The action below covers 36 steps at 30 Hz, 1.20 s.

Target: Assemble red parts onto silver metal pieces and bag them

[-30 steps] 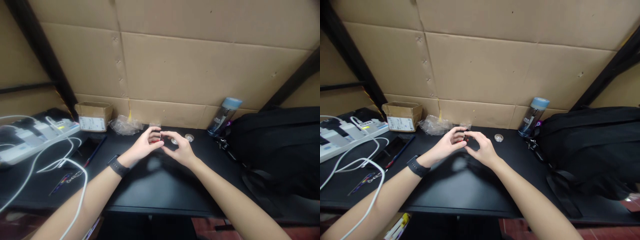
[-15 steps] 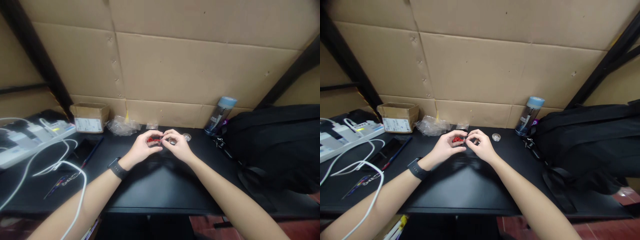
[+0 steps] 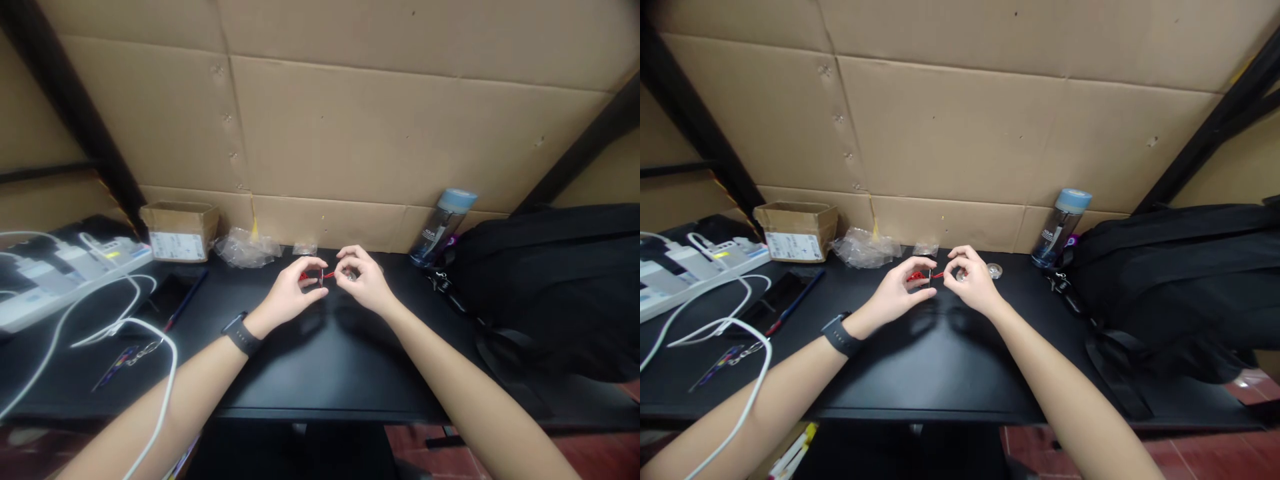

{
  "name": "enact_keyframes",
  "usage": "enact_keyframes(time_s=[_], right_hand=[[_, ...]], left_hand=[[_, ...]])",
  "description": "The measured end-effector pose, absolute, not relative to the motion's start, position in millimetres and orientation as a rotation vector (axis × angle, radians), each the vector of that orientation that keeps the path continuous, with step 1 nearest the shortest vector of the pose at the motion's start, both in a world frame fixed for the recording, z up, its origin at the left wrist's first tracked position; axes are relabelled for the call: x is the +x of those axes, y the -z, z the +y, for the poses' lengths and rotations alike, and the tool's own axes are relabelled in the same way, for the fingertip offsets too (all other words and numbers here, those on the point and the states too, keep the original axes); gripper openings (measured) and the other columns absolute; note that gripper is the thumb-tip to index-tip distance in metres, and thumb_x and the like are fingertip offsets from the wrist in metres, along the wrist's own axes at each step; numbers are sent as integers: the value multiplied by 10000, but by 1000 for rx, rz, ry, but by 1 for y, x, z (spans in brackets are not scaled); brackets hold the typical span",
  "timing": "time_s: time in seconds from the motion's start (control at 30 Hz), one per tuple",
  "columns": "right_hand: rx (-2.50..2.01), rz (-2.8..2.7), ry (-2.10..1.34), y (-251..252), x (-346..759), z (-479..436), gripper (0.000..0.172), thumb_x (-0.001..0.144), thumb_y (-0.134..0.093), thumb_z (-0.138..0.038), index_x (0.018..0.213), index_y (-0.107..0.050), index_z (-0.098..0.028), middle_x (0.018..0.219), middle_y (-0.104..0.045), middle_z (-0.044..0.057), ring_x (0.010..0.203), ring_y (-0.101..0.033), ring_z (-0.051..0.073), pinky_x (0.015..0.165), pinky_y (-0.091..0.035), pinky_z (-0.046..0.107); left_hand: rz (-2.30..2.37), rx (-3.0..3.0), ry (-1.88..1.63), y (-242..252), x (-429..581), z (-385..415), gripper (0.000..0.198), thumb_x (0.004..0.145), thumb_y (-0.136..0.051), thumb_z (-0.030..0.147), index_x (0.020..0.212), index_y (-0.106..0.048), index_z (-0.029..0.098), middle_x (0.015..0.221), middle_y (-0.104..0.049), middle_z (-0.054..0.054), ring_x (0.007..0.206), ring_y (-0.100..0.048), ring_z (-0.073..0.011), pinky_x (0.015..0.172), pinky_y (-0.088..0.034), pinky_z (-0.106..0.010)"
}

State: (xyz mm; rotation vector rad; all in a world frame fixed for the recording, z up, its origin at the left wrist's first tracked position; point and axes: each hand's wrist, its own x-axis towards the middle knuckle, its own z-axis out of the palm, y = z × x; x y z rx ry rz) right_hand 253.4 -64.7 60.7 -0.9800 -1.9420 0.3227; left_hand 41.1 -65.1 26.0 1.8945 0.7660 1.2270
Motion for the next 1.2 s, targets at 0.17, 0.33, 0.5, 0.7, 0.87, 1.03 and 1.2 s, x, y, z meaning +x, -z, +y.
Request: enact_keyframes(time_s=[0.17, 0.33, 0.5, 0.7, 0.87, 1.03, 1.2], right_hand=[[-1023, -2099, -104, -70, 287, -50, 67, 772, -709, -201, 707, -693, -203, 1081, -634, 87, 1002, -643, 250, 891, -522, 406], [-1246, -2251, -8, -77, 328, -37, 77, 735, -729, -185, 661, -712, -197, 1105, -652, 97, 1006, -643, 267, 924, -505, 426], [-1428, -2363, -74, -71, 337, -34, 73, 709, -730, -176, 638, -726, -191, 1115, -666, 93, 962, -658, 250, 881, -509, 391], [-1439, -2383, -181, -58, 332, -30, 72, 721, -713, -174, 665, -753, -196, 1100, -678, 80, 879, -669, 213, 814, -505, 341], [-1422, -2388, -210, -57, 331, -29, 69, 737, -706, -184, 684, -748, -196, 1080, -694, 74, 869, -676, 208, 808, -503, 328], [-1360, -2430, -230, -61, 332, -31, 100, 746, -718, -211, 838, -754, -197, 1017, -707, 64, 869, -665, 212, 809, -501, 327], [-1330, -2409, -336, -52, 331, -28, 580, 701, -801, -238, 1262, -657, -207, 1153, -675, 100, 880, -652, 207, 805, -526, 346]], left_hand=[[976, 2176, -1151, -23, 31, -56, 526, 826, -753, 269, 1315, -558, 247, 1343, -593, -108, 1231, -601, -261, 996, -547, -430], [1174, 2313, -1202, -26, 17, -43, 304, 898, -613, 237, 1201, -600, 217, 1233, -621, -85, 1122, -626, -230, 1004, -525, -418], [1573, 2340, -1198, -26, 6, -37, 408, 856, -598, 191, 1259, -544, 171, 1193, -631, -138, 1134, -619, -283, 1031, -496, -453], [1778, 2327, -1139, -28, -1, -36, 315, 871, -560, 196, 1186, -578, 178, 1164, -652, -144, 1104, -628, -302, 999, -499, -457], [1839, 2419, -1027, -30, -4, -35, 185, 871, -547, 206, 1008, -671, 206, 1054, -690, -115, 1028, -632, -312, 926, -509, -446], [1867, 2493, -905, -29, -16, -27, 174, 866, -555, 220, 965, -698, 208, 998, -692, -105, 945, -643, -291, 860, -512, -409], [1857, 2533, -833, -27, -18, -25, 184, 881, -541, 217, 975, -700, 215, 992, -681, -98, 938, -649, -276, 833, -511, -379]])
